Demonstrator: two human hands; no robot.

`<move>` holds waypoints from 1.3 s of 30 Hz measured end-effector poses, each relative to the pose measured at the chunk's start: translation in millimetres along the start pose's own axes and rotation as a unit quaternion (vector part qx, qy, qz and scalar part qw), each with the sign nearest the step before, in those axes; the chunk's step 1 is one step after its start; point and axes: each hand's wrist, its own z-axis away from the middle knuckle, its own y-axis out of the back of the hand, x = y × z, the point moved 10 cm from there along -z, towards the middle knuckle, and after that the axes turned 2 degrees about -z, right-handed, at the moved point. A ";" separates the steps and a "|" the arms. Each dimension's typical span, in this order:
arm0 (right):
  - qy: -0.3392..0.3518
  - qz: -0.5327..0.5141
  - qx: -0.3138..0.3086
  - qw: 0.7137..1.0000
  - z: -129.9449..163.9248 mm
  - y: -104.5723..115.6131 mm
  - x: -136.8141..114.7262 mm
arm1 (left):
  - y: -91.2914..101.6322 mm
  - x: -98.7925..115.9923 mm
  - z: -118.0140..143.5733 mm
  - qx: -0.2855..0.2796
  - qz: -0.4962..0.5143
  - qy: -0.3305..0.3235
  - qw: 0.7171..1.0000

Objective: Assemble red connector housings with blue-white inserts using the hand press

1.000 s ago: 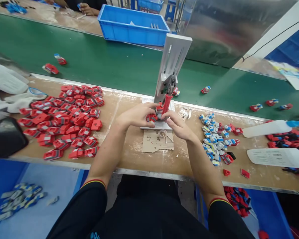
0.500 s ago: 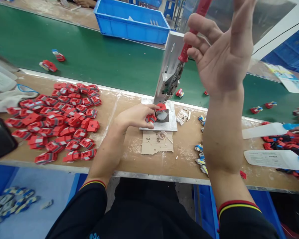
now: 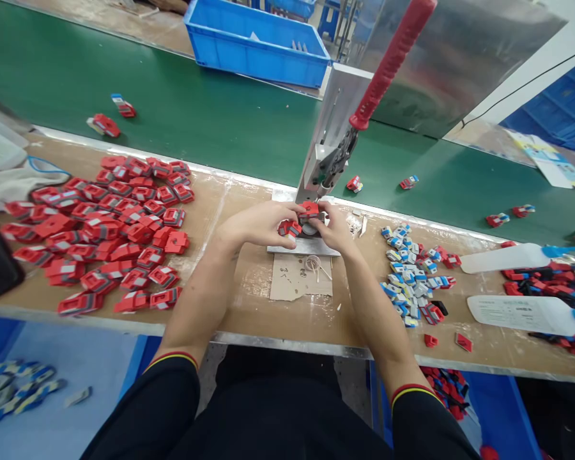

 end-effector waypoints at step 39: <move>-0.036 0.190 0.056 0.980 -112.5 100.9 81.6 | -12.5 -95.7 -2.0 0.327 0.535 0.161 0.762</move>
